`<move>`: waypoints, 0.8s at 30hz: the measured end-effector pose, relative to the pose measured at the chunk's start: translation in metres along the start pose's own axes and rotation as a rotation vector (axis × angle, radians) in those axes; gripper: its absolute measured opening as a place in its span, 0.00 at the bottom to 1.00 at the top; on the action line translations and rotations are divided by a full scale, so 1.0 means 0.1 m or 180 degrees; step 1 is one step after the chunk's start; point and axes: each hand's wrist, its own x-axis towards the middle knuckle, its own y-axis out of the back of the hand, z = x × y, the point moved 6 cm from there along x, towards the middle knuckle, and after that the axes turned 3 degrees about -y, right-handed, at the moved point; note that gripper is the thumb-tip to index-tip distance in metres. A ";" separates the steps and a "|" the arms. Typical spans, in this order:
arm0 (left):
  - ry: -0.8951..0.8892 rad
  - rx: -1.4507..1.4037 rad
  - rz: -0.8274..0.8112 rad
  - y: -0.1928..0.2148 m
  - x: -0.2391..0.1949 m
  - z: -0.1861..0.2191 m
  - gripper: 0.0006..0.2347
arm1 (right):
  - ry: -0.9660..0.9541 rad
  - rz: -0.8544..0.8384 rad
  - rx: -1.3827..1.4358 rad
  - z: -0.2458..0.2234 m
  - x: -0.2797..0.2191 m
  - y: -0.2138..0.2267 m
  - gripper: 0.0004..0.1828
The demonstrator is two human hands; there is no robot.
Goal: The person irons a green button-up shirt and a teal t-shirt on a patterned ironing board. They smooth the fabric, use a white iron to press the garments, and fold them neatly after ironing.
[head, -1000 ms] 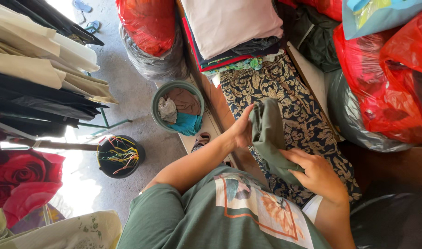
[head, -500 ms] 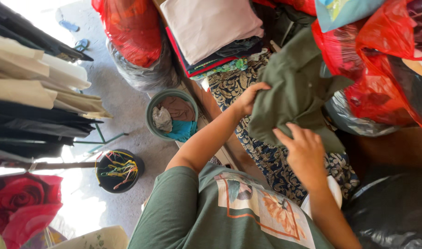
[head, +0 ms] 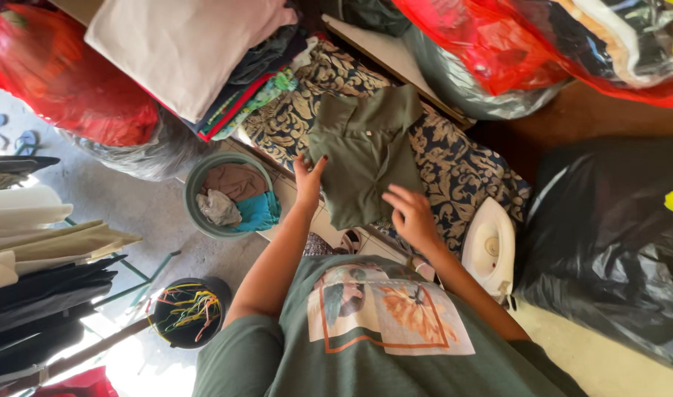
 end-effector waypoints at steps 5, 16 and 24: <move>-0.0953 0.0848 0.0132 0.10 -0.92 -0.08 0.28 | -0.1210 0.0606 -0.0216 0.76 0.07 0.07 0.22; 0.0284 0.1239 -0.0521 0.54 -1.40 -0.50 0.16 | -0.1105 0.0772 -0.0192 1.22 -0.12 -0.27 0.16; 0.0406 0.1665 -0.0560 0.50 -1.42 -0.35 0.22 | -0.1100 0.0772 -0.0511 1.02 0.00 -0.17 0.20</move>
